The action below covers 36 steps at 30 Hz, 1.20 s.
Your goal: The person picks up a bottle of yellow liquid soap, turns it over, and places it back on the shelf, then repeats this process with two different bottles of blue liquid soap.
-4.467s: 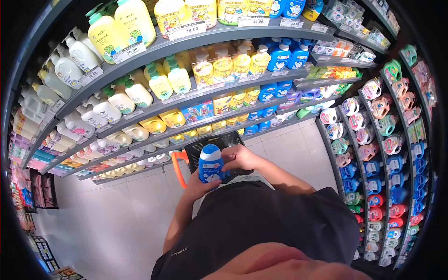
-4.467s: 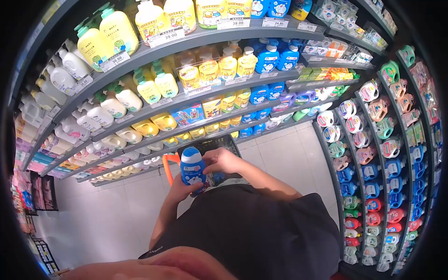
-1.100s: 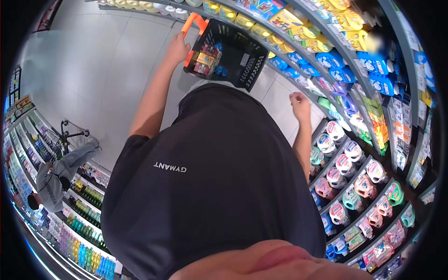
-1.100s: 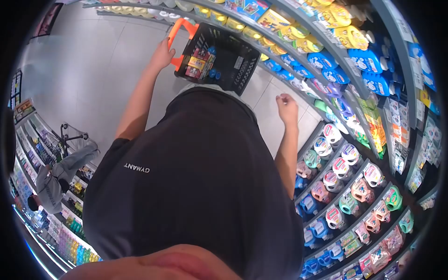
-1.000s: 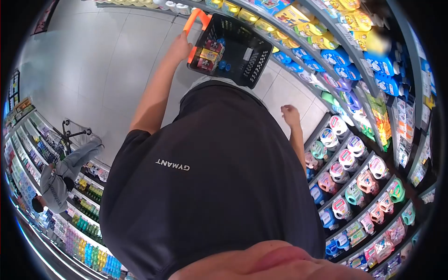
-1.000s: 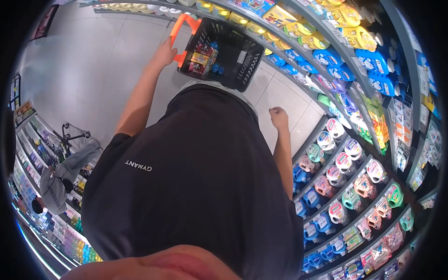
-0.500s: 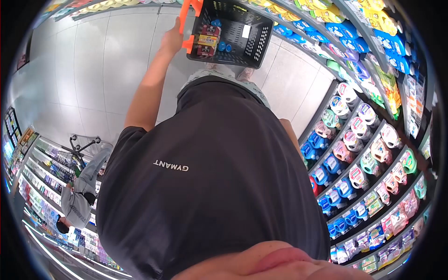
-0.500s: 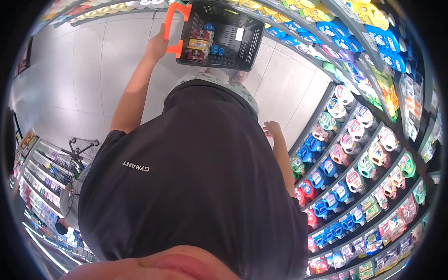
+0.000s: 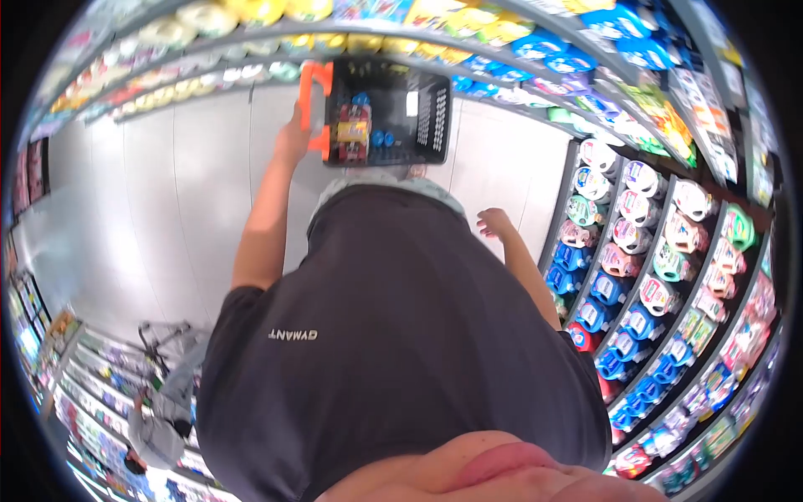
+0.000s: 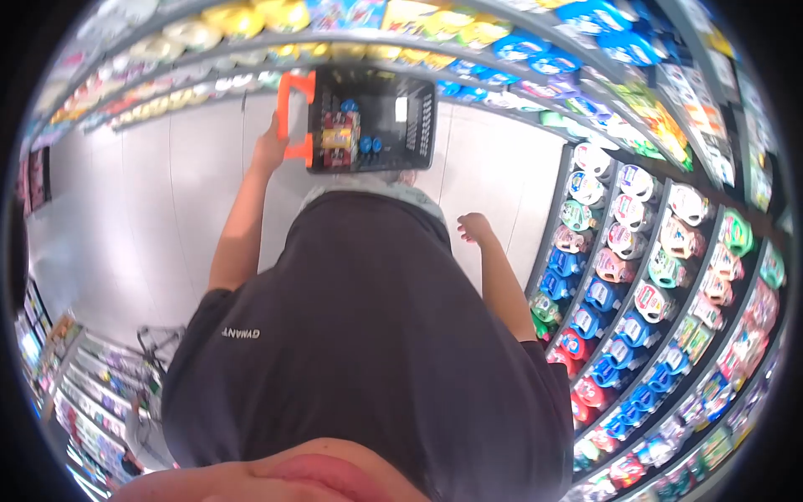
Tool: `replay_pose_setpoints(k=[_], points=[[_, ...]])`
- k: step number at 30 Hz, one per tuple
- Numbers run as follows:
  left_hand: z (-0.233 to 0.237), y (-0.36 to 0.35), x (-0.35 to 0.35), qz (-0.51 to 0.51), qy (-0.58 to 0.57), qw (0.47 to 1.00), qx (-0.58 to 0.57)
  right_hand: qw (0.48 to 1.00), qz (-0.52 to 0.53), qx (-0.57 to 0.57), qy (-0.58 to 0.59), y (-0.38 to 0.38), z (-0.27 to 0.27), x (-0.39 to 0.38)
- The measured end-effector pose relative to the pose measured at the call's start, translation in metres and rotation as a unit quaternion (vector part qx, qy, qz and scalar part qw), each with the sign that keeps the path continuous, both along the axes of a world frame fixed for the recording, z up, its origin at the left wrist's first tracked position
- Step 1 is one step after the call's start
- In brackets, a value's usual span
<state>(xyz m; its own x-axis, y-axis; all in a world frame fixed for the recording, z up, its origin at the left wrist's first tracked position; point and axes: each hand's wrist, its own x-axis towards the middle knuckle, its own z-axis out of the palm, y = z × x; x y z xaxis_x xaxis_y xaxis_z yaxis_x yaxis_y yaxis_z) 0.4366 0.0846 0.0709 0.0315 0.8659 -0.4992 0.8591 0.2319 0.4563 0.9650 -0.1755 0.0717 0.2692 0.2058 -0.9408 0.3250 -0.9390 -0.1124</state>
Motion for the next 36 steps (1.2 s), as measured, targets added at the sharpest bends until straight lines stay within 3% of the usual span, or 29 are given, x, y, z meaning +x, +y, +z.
replay_pose_setpoints(k=[3, 5, 9, 12, 18, 23, 29, 31, 33, 36], points=[[-0.027, -0.001, 0.008, -0.018, 0.007, 1.0, 0.002, 1.0, 0.019, 0.013, 0.01, 0.003, -0.021, 0.021], [-0.059, -0.009, 0.007, -0.039, 0.011, 0.997, 0.068, 0.999, 0.02, 0.023, 0.019, 0.002, -0.03, 0.032], [-0.054, -0.007, 0.026, -0.02, -0.014, 0.999, 0.02, 0.998, 0.001, 0.05, 0.027, 0.009, -0.043, 0.055], [-0.019, -0.008, 0.052, -0.024, 0.012, 0.999, 0.02, 0.999, 0.003, 0.046, 0.029, 0.006, -0.052, 0.074], [-0.015, -0.01, 0.086, -0.029, 0.078, 0.997, -0.001, 0.999, 0.015, 0.028, 0.027, -0.007, -0.057, 0.115], [-0.031, -0.017, 0.101, -0.006, 0.039, 0.999, 0.013, 0.999, 0.029, -0.008, 0.039, -0.021, -0.076, 0.153], [-0.013, -0.022, 0.141, 0.036, 0.093, 0.993, -0.063, 0.994, 0.075, -0.033, 0.068, -0.023, -0.11, 0.186], [-0.046, -0.032, 0.139, 0.049, 0.107, 0.993, -0.009, 0.993, 0.08, -0.028, 0.081, -0.012, -0.127, 0.196], [-0.014, -0.041, 0.158, 0.062, 0.118, 0.987, -0.09, 0.994, 0.08, -0.006, 0.075, -0.006, -0.121, 0.197], [-0.021, -0.059, 0.156, 0.061, 0.103, 0.99, -0.078, 0.993, 0.086, 0.004, 0.087, 0.003, -0.119, 0.203]])
